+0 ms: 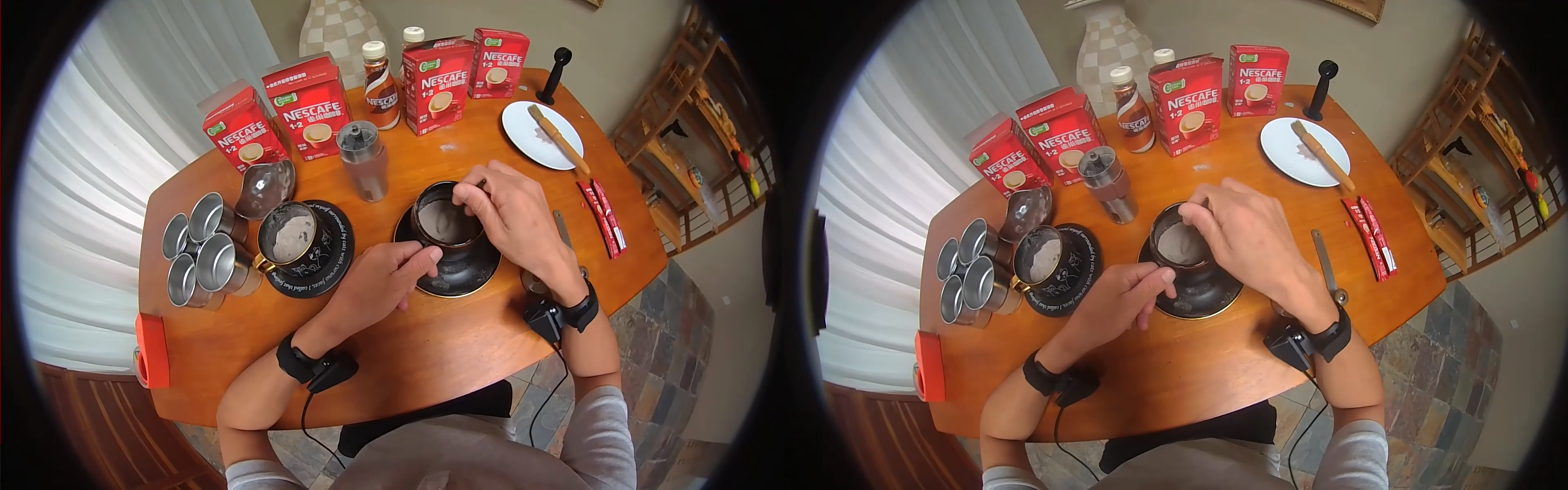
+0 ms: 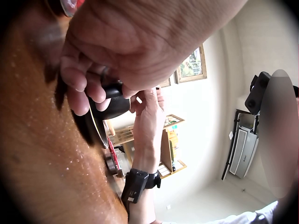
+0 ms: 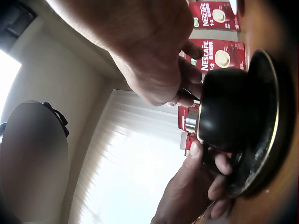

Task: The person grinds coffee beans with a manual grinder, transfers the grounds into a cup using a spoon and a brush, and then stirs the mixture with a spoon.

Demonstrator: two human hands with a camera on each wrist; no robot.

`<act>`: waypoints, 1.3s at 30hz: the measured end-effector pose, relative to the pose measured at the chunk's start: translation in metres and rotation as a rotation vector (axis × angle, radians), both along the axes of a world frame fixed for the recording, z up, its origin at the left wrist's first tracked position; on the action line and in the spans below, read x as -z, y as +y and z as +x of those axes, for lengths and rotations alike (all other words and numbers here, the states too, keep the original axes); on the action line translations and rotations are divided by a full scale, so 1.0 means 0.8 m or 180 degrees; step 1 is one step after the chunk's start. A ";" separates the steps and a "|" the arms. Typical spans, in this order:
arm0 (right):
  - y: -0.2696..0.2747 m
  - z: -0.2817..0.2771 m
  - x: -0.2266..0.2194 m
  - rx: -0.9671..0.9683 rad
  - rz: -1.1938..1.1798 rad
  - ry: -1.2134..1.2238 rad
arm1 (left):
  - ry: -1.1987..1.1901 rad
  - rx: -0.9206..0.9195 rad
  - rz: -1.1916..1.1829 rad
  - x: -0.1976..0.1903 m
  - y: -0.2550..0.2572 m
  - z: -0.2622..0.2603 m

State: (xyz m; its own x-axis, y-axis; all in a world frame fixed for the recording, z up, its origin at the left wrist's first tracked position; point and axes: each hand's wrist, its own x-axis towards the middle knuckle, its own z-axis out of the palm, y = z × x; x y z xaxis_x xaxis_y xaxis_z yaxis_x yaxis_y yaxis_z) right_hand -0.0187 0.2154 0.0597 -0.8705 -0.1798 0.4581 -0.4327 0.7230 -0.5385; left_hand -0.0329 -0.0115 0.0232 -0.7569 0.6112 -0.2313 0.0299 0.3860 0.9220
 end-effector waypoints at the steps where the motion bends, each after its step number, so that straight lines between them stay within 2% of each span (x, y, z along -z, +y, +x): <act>1: 0.001 0.000 0.001 -0.0090 -0.0091 -0.0041 | -0.0006 0.0021 -0.0001 -0.001 0.000 0.000; 3: -0.004 -0.003 0.012 -0.0330 -0.0228 0.0042 | 0.0000 0.0007 -0.0019 0.000 0.000 0.000; 6: -0.003 -0.001 0.006 0.0020 0.0027 0.0170 | 0.0002 0.0018 -0.0044 -0.002 0.001 0.000; 7: 0.002 -0.001 0.000 0.0114 0.0001 -0.0121 | 0.0006 0.0013 -0.0049 -0.003 0.001 0.000; 10: -0.001 0.000 0.008 -0.0236 -0.0259 -0.0083 | -0.0019 0.0011 -0.0020 -0.003 0.001 0.000; 14: -0.005 -0.001 0.008 -0.0104 0.0046 0.0391 | 0.0024 0.0038 -0.0017 0.000 0.000 0.000; 15: -0.001 0.001 0.000 0.0134 0.0085 0.0101 | 0.0020 0.0034 -0.0016 0.000 0.000 0.000; 18: 0.003 0.000 0.001 0.0061 -0.0085 -0.0201 | 0.0003 0.0017 -0.0002 -0.001 0.000 0.000; 19: -0.002 -0.001 0.011 -0.0234 -0.0287 0.0072 | -0.0008 0.0022 -0.0004 -0.001 0.000 0.000; 22: -0.005 -0.004 0.015 -0.0268 -0.0086 0.0399 | 0.0024 0.0019 -0.0042 0.000 0.000 0.000; 23: -0.003 -0.001 0.008 0.0002 -0.0030 0.0231 | 0.0015 0.0025 -0.0046 -0.001 0.000 0.001; 26: 0.006 -0.002 0.004 0.0145 -0.0108 -0.0256 | 0.0001 0.0017 -0.0041 -0.002 0.000 0.000; 30: -0.006 -0.001 0.014 -0.0246 -0.0113 0.0169 | -0.0014 0.0023 -0.0044 0.000 0.001 0.000; 34: 0.007 -0.005 0.005 0.0297 -0.0060 -0.0121 | -0.0014 0.0013 0.0020 0.001 0.000 0.000; 38: -0.005 -0.001 0.014 -0.0354 -0.0160 0.0082 | 0.0009 0.0002 -0.0017 0.004 0.000 -0.001; 39: -0.006 0.000 0.013 -0.0289 -0.0176 -0.0020 | -0.0002 0.0013 -0.0027 0.002 0.000 -0.001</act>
State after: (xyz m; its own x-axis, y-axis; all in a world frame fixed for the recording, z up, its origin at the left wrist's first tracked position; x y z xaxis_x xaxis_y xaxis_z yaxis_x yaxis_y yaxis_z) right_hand -0.0190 0.2108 0.0490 -0.8547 -0.2325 0.4642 -0.4916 0.6501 -0.5794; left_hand -0.0338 -0.0113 0.0218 -0.7542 0.6124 -0.2370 0.0309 0.3937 0.9187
